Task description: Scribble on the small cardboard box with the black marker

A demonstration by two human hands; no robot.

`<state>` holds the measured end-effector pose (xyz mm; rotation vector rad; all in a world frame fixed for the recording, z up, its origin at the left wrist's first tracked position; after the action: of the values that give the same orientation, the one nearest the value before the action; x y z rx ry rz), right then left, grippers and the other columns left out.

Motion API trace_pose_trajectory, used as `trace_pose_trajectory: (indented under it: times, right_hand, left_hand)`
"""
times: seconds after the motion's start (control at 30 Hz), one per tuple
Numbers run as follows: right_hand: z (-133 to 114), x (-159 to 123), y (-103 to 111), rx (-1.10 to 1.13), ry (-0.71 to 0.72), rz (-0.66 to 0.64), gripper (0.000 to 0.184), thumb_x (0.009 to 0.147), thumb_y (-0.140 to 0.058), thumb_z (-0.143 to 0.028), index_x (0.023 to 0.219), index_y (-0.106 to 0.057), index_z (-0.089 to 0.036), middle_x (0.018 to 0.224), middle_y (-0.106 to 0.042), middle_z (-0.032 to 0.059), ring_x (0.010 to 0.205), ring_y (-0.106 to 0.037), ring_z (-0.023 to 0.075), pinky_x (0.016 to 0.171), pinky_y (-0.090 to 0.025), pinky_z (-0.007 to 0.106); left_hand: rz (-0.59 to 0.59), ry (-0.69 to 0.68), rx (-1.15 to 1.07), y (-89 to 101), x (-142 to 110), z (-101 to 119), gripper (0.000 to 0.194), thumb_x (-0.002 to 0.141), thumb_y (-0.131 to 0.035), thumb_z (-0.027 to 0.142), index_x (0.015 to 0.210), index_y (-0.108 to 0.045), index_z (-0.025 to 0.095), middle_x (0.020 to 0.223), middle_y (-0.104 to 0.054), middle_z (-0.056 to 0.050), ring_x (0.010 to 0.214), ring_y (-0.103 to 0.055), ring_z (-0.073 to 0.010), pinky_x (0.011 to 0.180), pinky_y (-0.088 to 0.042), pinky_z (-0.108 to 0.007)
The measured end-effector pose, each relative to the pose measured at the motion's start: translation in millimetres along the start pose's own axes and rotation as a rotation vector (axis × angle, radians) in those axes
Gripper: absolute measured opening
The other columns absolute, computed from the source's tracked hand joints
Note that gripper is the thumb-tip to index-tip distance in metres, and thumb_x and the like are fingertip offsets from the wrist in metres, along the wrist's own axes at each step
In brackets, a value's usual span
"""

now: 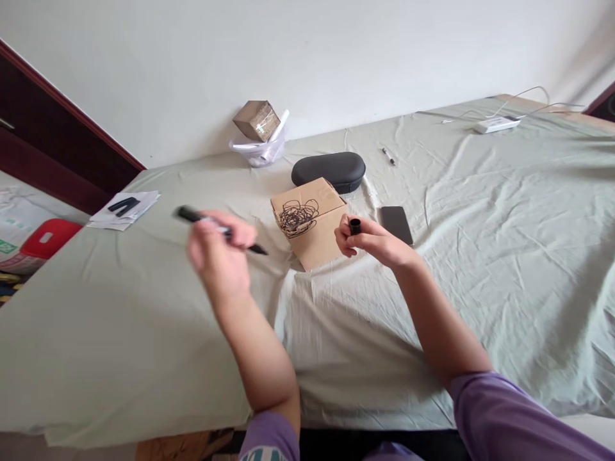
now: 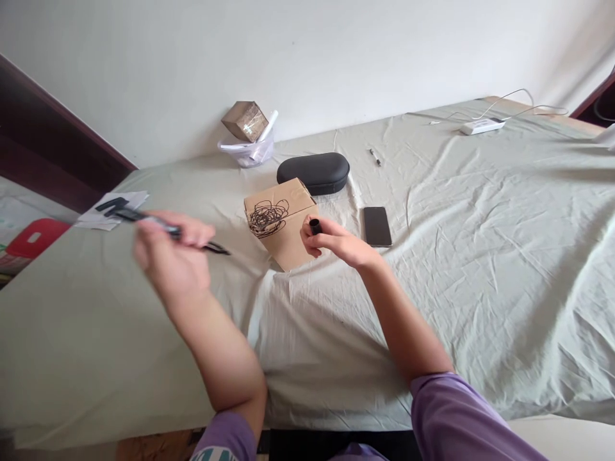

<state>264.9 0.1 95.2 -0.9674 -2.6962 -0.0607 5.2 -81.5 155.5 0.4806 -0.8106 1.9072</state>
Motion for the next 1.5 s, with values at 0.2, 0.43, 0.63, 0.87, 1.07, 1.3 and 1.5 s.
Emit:
trace_pose_trajectory:
  times: [0.2,0.43,0.63,0.87,1.07,1.3,1.5]
  right_hand:
    - [-17,6,-35,-0.487,0.184,0.197,0.025,0.083,-0.078,-0.024,0.085,-0.054,-0.023,0.076,-0.053,-0.0036,0.066,-0.046,0.0125,0.060,-0.037,0.029]
    - [-14,8,-28,-0.308,0.181,0.269,0.017,0.098,-0.071,-0.035,0.092,-0.076,-0.020,0.071,-0.068,0.0010,0.064,-0.058,0.0147,0.059,-0.044,0.030]
    - [-15,5,-2,0.017,0.242,0.383,0.023,0.097,-0.079,-0.046,0.101,-0.078,-0.023,0.079,-0.075,-0.0001,0.045,-0.033,0.0062,0.043,-0.020,0.027]
    - [-32,-10,-7,-0.294,0.387,0.599,0.023,0.104,-0.072,-0.047,0.110,-0.082,-0.027,0.077,-0.076,0.0009,0.058,-0.062,0.0143,0.056,-0.047,0.031]
    - [-32,-17,-4,-0.543,0.469,0.666,0.017,0.099,-0.068,-0.035,0.091,-0.081,-0.026,0.075,-0.075,0.0023,0.065,-0.068,0.0198,0.066,-0.055,0.037]
    - [-29,-12,-5,-0.576,0.558,0.604,0.009,0.086,-0.066,-0.022,0.081,-0.073,-0.025,0.065,-0.069,-0.0028,0.053,-0.061,0.0144,0.055,-0.048,0.030]
    - [-31,-8,-9,-0.642,0.653,0.541,0.007,0.081,-0.066,-0.022,0.074,-0.070,-0.023,0.060,-0.068,-0.0045,0.049,-0.060,0.0113,0.049,-0.045,0.024]
  left_hand:
    - [-0.687,0.029,0.572,-93.0,-43,-18,0.039,0.102,-0.062,0.063,0.123,-0.082,0.036,0.156,-0.059,-0.007,0.156,-0.047,-0.0389,0.137,-0.032,-0.066]
    - [-0.647,-0.027,0.581,-50.8,-25,-42,0.088,0.083,-0.077,0.076,0.162,-0.052,0.045,0.177,-0.037,-0.007,0.172,-0.020,-0.0440,0.141,-0.009,-0.071]
    - [-0.631,0.229,0.420,24.2,-9,-163,0.156,0.061,-0.089,0.084,0.172,0.014,0.049,0.187,-0.011,-0.016,0.172,-0.026,-0.0432,0.133,-0.033,-0.072]
    - [-0.731,0.031,0.397,-23.4,-23,-157,0.156,0.065,-0.100,0.058,0.173,0.012,0.046,0.186,-0.006,-0.015,0.174,-0.019,-0.0423,0.136,-0.031,-0.067]
    - [-0.858,-0.032,0.465,-50.4,-28,-124,0.151,0.066,-0.101,0.051,0.175,0.003,0.043,0.182,-0.020,-0.015,0.172,-0.023,-0.0462,0.136,-0.035,-0.068]
    - [-0.897,-0.099,0.514,-53.1,-31,-118,0.144,0.072,-0.096,0.052,0.175,0.004,0.039,0.177,-0.021,-0.018,0.170,-0.023,-0.0476,0.134,-0.036,-0.070]
    - [-0.910,-0.083,0.489,-49.5,-31,-124,0.148,0.071,-0.097,0.049,0.174,0.009,0.041,0.179,-0.014,-0.016,0.171,-0.020,-0.0466,0.135,-0.034,-0.069]
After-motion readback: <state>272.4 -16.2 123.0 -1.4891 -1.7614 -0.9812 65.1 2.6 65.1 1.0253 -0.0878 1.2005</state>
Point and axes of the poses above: each hand's wrist, its own x-axis towards the middle knuckle, its own y-axis out of the back of the hand, z = x × y, the point moved 4 cm from there along x, towards the middle knuckle
